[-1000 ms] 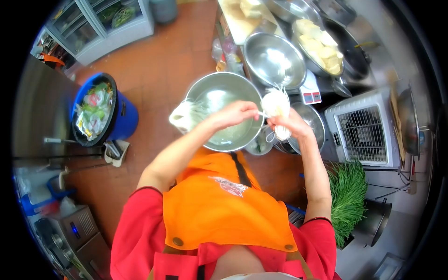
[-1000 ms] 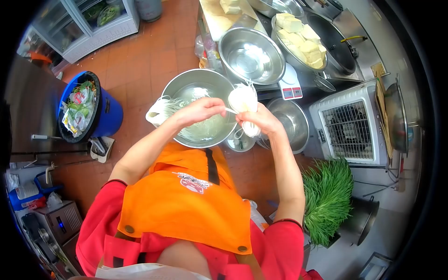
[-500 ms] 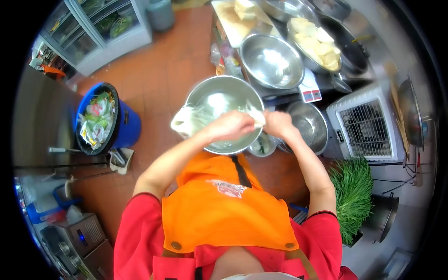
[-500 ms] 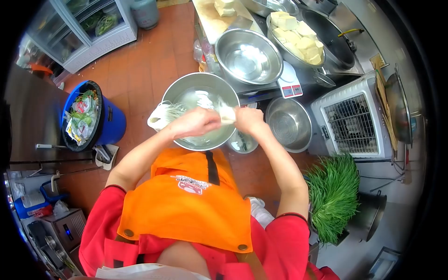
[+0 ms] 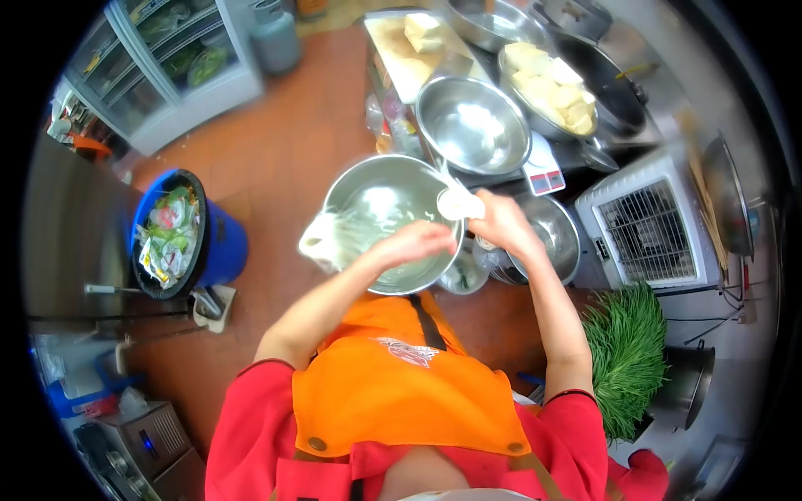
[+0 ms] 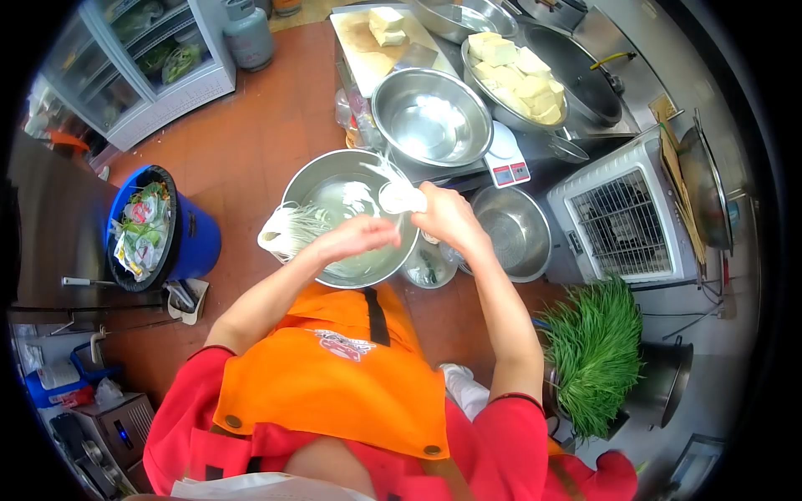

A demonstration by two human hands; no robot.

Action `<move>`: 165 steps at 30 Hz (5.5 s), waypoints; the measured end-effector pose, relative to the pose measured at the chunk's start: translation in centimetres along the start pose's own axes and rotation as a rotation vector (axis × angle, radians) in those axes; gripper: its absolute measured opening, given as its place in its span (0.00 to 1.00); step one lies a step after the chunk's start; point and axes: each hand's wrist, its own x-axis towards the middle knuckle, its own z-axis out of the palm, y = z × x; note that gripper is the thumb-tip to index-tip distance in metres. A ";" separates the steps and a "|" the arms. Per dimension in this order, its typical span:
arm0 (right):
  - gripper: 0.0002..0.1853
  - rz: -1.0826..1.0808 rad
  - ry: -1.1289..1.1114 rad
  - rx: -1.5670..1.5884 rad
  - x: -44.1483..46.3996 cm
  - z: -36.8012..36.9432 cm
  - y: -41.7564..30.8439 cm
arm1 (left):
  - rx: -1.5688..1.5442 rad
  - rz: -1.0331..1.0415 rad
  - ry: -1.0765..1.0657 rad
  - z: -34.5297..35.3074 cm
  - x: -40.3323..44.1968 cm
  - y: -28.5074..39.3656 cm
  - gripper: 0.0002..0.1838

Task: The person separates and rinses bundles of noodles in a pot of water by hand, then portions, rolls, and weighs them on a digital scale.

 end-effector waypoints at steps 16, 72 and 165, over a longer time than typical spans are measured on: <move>0.13 -0.066 -0.076 -0.104 -0.6 5.2 0.4 | 0.433 0.069 -0.025 -1.0 0.1 3.1 0.12; 0.18 -0.131 0.209 0.147 -2.0 4.3 3.2 | 0.620 0.284 0.026 -0.2 4.3 3.0 0.11; 0.42 0.073 0.026 0.107 22.1 -3.2 43.5 | -0.229 -0.477 0.777 9.7 9.6 -4.4 0.15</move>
